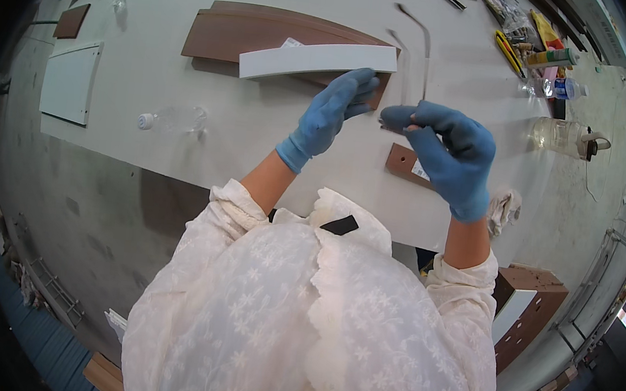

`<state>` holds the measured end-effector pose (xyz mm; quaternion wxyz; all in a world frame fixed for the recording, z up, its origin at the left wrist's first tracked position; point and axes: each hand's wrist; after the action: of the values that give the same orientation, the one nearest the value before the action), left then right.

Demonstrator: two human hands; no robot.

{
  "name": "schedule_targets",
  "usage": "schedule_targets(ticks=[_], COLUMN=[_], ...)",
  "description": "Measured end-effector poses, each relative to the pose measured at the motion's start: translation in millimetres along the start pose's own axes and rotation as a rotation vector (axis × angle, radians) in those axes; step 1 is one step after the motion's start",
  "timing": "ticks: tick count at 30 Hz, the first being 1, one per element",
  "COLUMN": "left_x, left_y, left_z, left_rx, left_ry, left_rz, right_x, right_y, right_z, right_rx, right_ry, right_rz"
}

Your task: The person sands and wipes several brown and white wooden panels on a workbench. They use a sanding block and a cloth, then stack the finished pieces. The person also handles a small white plastic strip and a water bottle during the process.

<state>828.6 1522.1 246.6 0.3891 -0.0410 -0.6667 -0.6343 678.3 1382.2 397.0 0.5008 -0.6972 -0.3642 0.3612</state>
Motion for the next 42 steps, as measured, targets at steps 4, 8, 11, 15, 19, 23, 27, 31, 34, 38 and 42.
schedule_targets(ticks=[4,8,11,15,19,23,27,31,34,38,42], left_x=[9.9,8.5,9.9,33.3,33.1,35.6,42.5,44.7,43.1,39.3,32.6], left_y=[52.6,92.1,129.2,167.3,217.6,247.2,260.8,266.5,266.5,261.8,263.2], left_z=[20.9,49.5,73.7,106.7,125.1,137.0,141.6,140.4,138.3,131.4,129.8], left_rx=[-0.018,0.056,0.194,0.636,0.833,1.048,1.167,1.19,1.195,1.214,1.264], left_ry=[-0.196,-0.112,-0.118,-0.067,-0.258,-0.341,-0.262,-0.227,-0.206,-0.187,-0.159], left_rz=[0.125,-0.004,-0.043,-0.164,-0.556,-0.698,-0.561,-0.476,-0.463,-0.476,-0.439], right_x=[24.7,35.1,39.4,49.6,64.0,75.4,82.7,80.5,75.5,73.5,72.5], right_y=[-27.9,-47.7,-57.7,-68.8,-87.2,-101.6,-107.4,-115.8,-121.6,-124.9,-123.1], right_z=[14.4,22.8,26.4,30.2,39.2,40.9,34.3,27.2,20.4,10.6,0.1], right_rx=[-0.009,-0.083,-0.19,-0.287,-0.401,-0.553,-0.702,-0.827,-0.898,-0.971,-1.017], right_ry=[-0.035,0.022,0.182,0.274,0.308,0.339,0.348,0.368,0.366,0.373,0.358], right_rz=[-0.184,-0.312,-0.026,0.418,0.362,0.253,0.156,0.097,0.055,0.02,0.009])
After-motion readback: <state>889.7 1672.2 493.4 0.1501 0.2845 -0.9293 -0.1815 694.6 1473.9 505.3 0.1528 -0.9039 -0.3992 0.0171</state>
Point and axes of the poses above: each hand's wrist, its own z-axis away from the middle knuckle, its own x-axis out of the palm, y = z × x, and after that the axes turned 4 degrees about z, right-handed
